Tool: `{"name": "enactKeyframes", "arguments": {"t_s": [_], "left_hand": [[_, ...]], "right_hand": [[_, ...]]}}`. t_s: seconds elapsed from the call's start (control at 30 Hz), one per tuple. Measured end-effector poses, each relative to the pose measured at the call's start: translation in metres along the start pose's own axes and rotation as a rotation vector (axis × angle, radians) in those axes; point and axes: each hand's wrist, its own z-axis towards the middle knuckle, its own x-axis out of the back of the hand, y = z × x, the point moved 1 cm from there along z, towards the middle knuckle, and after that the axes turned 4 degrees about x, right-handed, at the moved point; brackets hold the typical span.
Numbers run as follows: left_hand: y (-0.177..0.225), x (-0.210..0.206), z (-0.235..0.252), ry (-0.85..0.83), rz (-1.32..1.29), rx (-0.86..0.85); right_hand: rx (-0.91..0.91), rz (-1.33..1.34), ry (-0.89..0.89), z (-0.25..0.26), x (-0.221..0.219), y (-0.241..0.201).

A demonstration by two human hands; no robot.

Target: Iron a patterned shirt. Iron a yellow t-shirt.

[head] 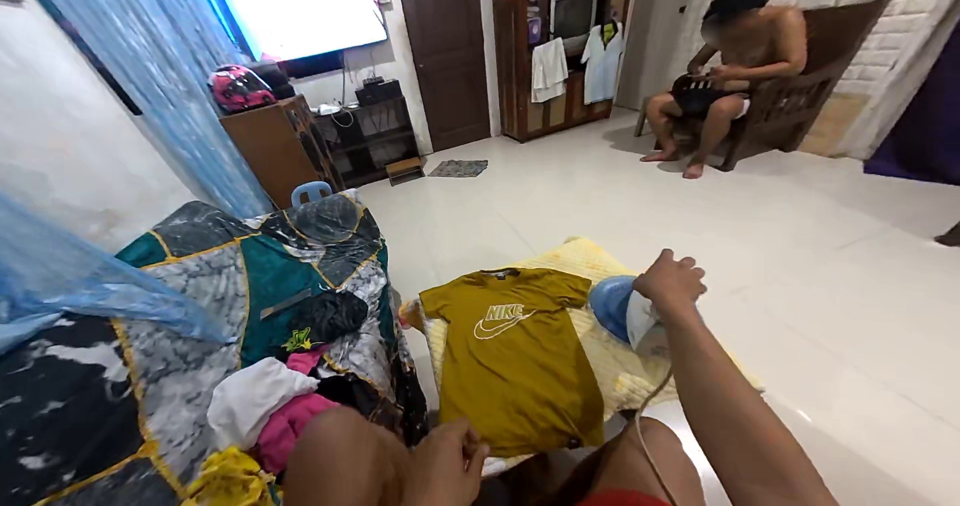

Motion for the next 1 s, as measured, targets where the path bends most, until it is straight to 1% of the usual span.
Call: {"name": "enactKeyframes", "arguments": {"t_s": [0.03,0.1,0.2,0.27,0.3,0.37,0.43,0.5,0.53,0.6,0.63,0.73,0.8,0.83,0.9,1.0], "left_hand": [[0.009,0.008,0.009,-0.019,0.021,0.019],[0.023,0.022,0.024,-0.057,0.046,0.026],[0.032,0.029,0.04,-0.164,0.107,-0.012],[0.025,0.03,0.047,-0.258,0.175,-0.047],[0.017,0.031,0.052,-0.289,0.202,-0.062],[-0.007,0.032,0.068,-0.33,0.243,-0.051],[-0.037,0.031,0.091,-0.347,0.297,-0.008],[-0.066,0.025,0.117,-0.369,0.35,0.058],[-0.077,0.022,0.128,-0.394,0.365,0.09],[-0.094,0.013,0.149,-0.47,0.355,0.129],[-0.101,0.008,0.156,-0.507,0.31,0.137],[-0.118,-0.012,0.167,-0.579,0.071,0.156],[-0.128,-0.026,0.169,-0.601,-0.013,0.148],[-0.13,-0.031,0.168,-0.609,-0.021,0.137],[-0.13,-0.036,0.164,-0.601,-0.041,0.108],[-0.129,-0.031,0.162,-0.582,-0.063,0.126]], "right_hand": [[-0.027,-0.004,-0.022,0.004,-0.001,0.008],[-0.073,-0.04,-0.133,0.012,-0.009,0.022],[-0.083,-0.012,-0.297,0.034,-0.024,0.042],[-0.064,-0.013,-0.31,0.035,-0.026,0.046],[-0.045,0.003,-0.286,0.028,-0.023,0.041],[-0.001,0.089,-0.201,0.0,-0.009,0.019],[0.036,0.184,-0.131,-0.044,0.008,-0.012],[0.089,0.238,-0.133,-0.094,0.014,-0.047],[0.121,0.25,-0.171,-0.117,0.01,-0.063],[0.175,0.285,-0.301,-0.156,-0.01,-0.092],[0.203,0.3,-0.382,-0.173,-0.025,-0.104],[0.29,0.277,-0.634,-0.212,-0.076,-0.138],[0.321,0.229,-0.748,-0.232,-0.107,-0.162],[0.324,0.199,-0.773,-0.24,-0.119,-0.174],[0.321,0.143,-0.754,-0.244,-0.138,-0.197],[0.279,0.089,-0.684,-0.211,-0.165,-0.238]]}}
